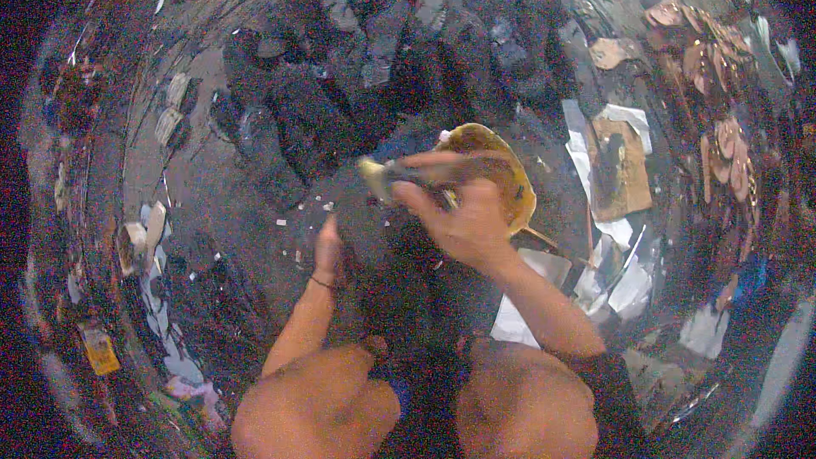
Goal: The person sits on the floor and repeatedly applies a brown liquid from a yellow container to the soles of multiple black sandals using a brush. The person picks up each sandal, coats the sole, and places it back on the floor among many others.
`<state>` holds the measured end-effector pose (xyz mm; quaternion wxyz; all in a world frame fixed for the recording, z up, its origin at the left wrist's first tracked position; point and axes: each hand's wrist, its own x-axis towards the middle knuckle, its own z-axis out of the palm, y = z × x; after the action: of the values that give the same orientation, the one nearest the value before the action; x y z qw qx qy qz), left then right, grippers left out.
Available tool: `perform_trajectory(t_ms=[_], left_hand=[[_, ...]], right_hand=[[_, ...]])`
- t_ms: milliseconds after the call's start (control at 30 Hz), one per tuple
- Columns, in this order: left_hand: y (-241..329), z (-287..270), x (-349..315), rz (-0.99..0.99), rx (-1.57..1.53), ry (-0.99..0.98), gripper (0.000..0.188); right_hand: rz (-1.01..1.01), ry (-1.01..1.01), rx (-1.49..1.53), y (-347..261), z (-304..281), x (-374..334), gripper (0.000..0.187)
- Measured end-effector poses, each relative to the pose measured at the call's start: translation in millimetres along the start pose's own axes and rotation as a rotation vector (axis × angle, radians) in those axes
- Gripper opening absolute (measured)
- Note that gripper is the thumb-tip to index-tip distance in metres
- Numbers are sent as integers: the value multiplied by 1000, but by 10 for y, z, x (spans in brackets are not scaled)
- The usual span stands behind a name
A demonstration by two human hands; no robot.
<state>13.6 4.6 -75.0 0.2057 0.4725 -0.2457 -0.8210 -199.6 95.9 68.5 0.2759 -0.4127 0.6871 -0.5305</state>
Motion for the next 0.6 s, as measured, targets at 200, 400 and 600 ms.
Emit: perform_trajectory(t_ms=[200, 400, 600], left_hand=[[399, 486, -337, 125, -208, -137, 45], [55, 382, -223, 182, -241, -199, 44], [129, 365, -260, 421, -107, 12, 36]], right_hand=[[-197, 56, -183, 173, 250, 267, 18], [-318, 33, -160, 87, 297, 341, 20], [-353, 101, -83, -72, 293, 258, 20]])
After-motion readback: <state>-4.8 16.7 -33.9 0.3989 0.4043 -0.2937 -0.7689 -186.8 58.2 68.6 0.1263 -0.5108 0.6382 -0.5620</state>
